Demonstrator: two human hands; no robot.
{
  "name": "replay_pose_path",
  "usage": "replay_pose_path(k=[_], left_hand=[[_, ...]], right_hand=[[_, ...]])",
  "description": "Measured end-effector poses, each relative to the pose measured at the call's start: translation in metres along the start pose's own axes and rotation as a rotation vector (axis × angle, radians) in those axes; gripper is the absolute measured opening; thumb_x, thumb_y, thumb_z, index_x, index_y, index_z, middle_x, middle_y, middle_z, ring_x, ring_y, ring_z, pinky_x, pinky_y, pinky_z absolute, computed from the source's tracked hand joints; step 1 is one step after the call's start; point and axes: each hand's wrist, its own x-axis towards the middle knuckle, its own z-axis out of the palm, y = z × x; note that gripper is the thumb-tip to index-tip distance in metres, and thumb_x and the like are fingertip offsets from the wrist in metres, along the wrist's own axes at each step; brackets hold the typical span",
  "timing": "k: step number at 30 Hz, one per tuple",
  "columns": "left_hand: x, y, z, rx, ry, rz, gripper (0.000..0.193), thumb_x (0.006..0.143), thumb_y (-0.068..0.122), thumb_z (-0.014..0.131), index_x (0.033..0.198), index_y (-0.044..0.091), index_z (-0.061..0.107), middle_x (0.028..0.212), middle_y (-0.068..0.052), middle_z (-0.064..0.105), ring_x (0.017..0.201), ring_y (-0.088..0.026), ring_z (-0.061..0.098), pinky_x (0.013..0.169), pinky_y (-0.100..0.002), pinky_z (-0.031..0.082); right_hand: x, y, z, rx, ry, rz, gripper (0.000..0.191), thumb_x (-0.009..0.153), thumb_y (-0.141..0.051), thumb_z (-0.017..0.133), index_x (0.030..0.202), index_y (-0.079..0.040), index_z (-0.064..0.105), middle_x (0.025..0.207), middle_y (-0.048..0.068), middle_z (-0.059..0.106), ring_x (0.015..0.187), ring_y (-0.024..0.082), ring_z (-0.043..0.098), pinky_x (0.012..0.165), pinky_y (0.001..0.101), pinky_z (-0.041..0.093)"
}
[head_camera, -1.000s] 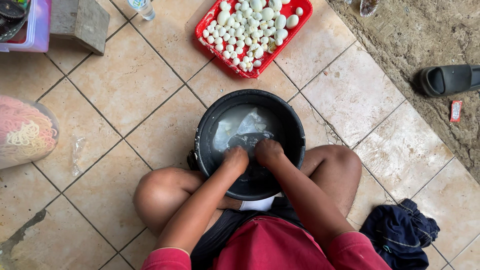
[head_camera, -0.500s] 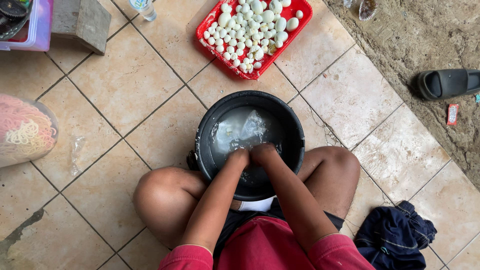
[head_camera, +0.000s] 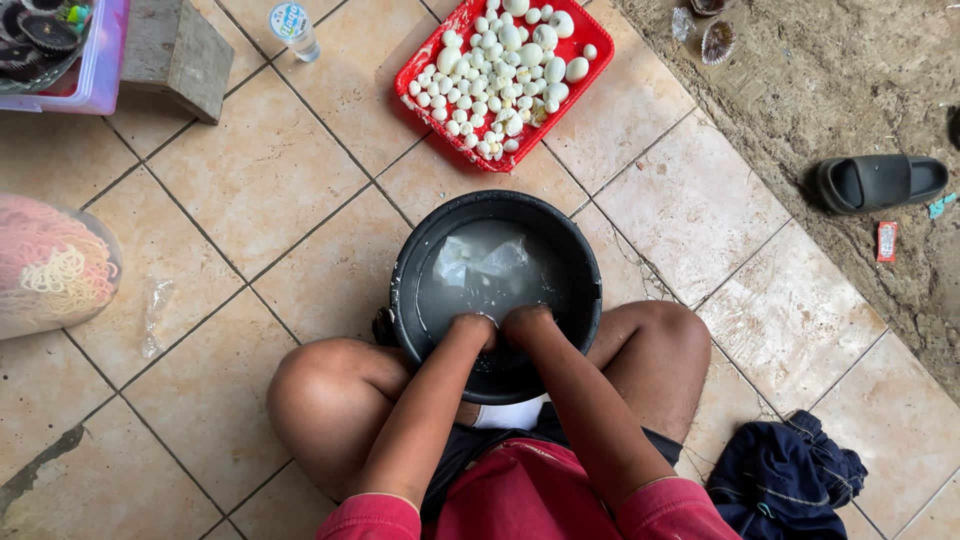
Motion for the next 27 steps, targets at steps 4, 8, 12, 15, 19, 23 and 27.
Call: replay_pose_path(k=[4, 8, 12, 15, 19, 23, 27], left_hand=[[-0.004, -0.004, 0.001, -0.031, 0.035, 0.008, 0.029, 0.081, 0.007, 0.066, 0.107, 0.009, 0.079, 0.121, -0.018, 0.072, 0.117, -0.035, 0.068, 0.097, -0.046, 0.057], [-0.008, -0.006, -0.004, -0.098, -0.021, 0.047, 0.022, 0.079, 0.002, 0.066, 0.097, 0.004, 0.078, 0.112, -0.022, 0.073, 0.109, -0.037, 0.071, 0.09, -0.048, 0.06], [-0.026, -0.015, 0.001, -0.207, 0.097, 0.138, 0.029, 0.088, 0.008, 0.062, 0.115, 0.004, 0.073, 0.124, -0.022, 0.068, 0.118, -0.039, 0.065, 0.097, -0.047, 0.053], [-0.047, -0.026, 0.013, -0.416, 0.259, 0.317, 0.035, 0.095, 0.015, 0.061, 0.128, 0.007, 0.062, 0.13, -0.02, 0.062, 0.122, -0.04, 0.058, 0.101, -0.047, 0.047], [-0.063, -0.03, 0.028, -0.661, 0.495, 0.378, 0.028, 0.102, 0.019, 0.056, 0.124, 0.004, 0.061, 0.118, -0.019, 0.066, 0.113, -0.039, 0.062, 0.094, -0.046, 0.05], [-0.062, -0.017, 0.028, -1.186, 0.34, 0.211, 0.036, 0.109, 0.036, 0.053, 0.119, 0.004, 0.064, 0.096, -0.02, 0.068, 0.085, -0.035, 0.066, 0.076, -0.041, 0.054], [-0.066, -0.006, 0.027, -1.021, 0.594, 0.293, 0.037, 0.095, 0.038, 0.07, 0.106, 0.002, 0.067, 0.091, -0.011, 0.074, 0.081, -0.021, 0.072, 0.073, -0.035, 0.056]], right_hand=[[-0.004, 0.006, -0.004, -0.009, 0.078, -0.132, 0.032, 0.087, -0.019, 0.066, 0.115, -0.013, 0.08, 0.123, 0.012, 0.075, 0.114, 0.031, 0.072, 0.095, 0.0443, 0.057], [-0.024, 0.011, -0.005, 0.158, 0.212, -0.106, 0.035, 0.086, -0.021, 0.07, 0.118, -0.01, 0.072, 0.118, 0.015, 0.073, 0.108, 0.035, 0.071, 0.089, 0.0453, 0.058], [-0.061, 0.024, 0.006, 0.327, 0.484, -0.245, 0.045, 0.082, -0.016, 0.072, 0.126, -0.012, 0.068, 0.124, 0.017, 0.067, 0.103, 0.039, 0.068, 0.086, 0.0477, 0.055], [-0.082, 0.032, 0.024, 0.48, 0.751, -0.392, 0.038, 0.082, -0.01, 0.073, 0.12, -0.01, 0.072, 0.118, 0.015, 0.068, 0.104, 0.037, 0.069, 0.09, 0.044, 0.056], [-0.093, 0.028, 0.035, 0.778, 0.948, -0.486, 0.043, 0.077, -0.002, 0.076, 0.119, -0.009, 0.072, 0.112, 0.015, 0.066, 0.095, 0.031, 0.071, 0.084, 0.0374, 0.06], [-0.099, 0.022, 0.029, 0.857, 1.004, -0.446, 0.046, 0.079, 0.0, 0.075, 0.125, -0.008, 0.071, 0.103, 0.015, 0.064, 0.087, 0.028, 0.07, 0.078, 0.0362, 0.058], [-0.102, 0.023, 0.029, 0.906, 1.028, -0.353, 0.038, 0.078, -0.004, 0.077, 0.116, -0.009, 0.073, 0.099, 0.01, 0.069, 0.084, 0.025, 0.072, 0.074, 0.0347, 0.059]])
